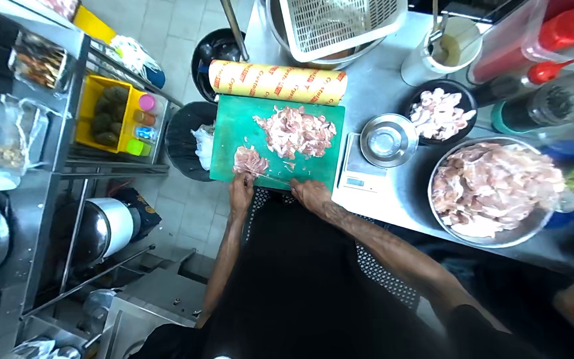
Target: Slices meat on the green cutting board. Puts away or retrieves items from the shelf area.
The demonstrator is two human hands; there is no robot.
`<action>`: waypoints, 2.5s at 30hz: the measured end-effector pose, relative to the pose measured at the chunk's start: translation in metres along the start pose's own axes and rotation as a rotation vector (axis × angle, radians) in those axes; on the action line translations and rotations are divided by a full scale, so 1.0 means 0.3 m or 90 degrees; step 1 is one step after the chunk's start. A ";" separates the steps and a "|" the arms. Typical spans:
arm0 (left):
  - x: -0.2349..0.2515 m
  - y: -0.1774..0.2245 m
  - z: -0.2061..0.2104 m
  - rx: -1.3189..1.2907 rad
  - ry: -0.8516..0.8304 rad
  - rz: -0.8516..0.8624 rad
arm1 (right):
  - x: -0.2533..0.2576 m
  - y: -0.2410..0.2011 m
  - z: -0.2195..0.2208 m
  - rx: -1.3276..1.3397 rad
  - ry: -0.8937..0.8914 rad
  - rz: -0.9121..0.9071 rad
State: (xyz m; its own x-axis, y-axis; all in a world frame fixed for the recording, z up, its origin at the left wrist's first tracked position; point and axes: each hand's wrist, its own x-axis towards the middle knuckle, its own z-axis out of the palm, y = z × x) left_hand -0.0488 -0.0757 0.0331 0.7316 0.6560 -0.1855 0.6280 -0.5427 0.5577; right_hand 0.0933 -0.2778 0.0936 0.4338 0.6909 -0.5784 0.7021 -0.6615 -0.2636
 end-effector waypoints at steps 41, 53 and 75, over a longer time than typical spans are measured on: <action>-0.112 -0.066 0.100 0.122 -0.176 -0.011 | -0.008 0.220 0.061 0.039 -0.056 -0.092; -0.140 -0.051 0.077 -0.030 -0.175 -0.097 | 0.113 0.002 0.089 0.065 0.013 -0.106; 0.319 0.227 -0.211 0.018 -0.088 0.027 | -0.137 0.157 -0.030 0.453 0.224 0.036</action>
State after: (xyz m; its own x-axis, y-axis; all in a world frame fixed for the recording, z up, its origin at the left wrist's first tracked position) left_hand 0.0471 -0.0168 0.1045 0.7861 0.5547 -0.2725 0.6014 -0.5847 0.5445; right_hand 0.1136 -0.3347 0.1120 0.6949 0.6231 -0.3590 0.1950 -0.6438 -0.7399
